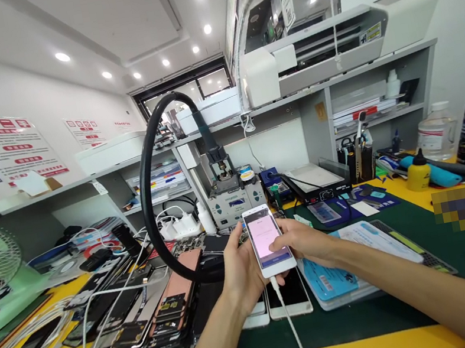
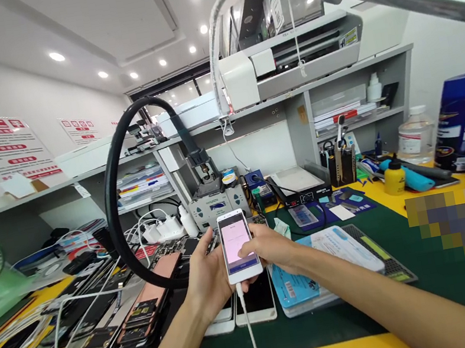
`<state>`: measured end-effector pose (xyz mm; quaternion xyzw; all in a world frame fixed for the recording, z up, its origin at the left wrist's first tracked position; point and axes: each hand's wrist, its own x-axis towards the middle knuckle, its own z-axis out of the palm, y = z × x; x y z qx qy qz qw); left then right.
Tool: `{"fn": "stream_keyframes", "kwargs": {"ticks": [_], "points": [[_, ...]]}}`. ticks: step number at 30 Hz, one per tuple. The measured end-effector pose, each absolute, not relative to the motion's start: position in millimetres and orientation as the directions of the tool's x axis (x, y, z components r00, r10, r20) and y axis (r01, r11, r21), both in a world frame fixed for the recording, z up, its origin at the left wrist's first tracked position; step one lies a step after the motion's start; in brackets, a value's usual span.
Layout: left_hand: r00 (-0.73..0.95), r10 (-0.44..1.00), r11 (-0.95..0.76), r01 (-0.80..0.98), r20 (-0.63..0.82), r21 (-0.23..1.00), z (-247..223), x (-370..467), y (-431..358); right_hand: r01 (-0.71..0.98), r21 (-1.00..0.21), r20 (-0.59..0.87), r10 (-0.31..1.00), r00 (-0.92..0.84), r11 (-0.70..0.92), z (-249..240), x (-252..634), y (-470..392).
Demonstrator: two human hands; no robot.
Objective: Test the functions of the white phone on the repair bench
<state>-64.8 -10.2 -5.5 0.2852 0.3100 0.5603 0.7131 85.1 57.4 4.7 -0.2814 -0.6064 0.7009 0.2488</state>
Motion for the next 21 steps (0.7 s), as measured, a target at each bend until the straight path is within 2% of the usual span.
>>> {"fn": "stream_keyframes", "kwargs": {"ticks": [11, 21], "points": [[0.187, 0.975, 0.213, -0.629, -0.121, 0.748, -2.1, -64.2, -13.3, -0.055, -0.974, -0.113, 0.675, -0.729, -0.222, 6.6, 85.2, 56.8], [0.188, 0.975, 0.211, -0.627, -0.118, 0.750, -2.1, -63.7, -12.7, -0.068, -0.977, -0.086, 0.662, -0.744, -0.203, 2.7, 83.9, 60.0]]}}
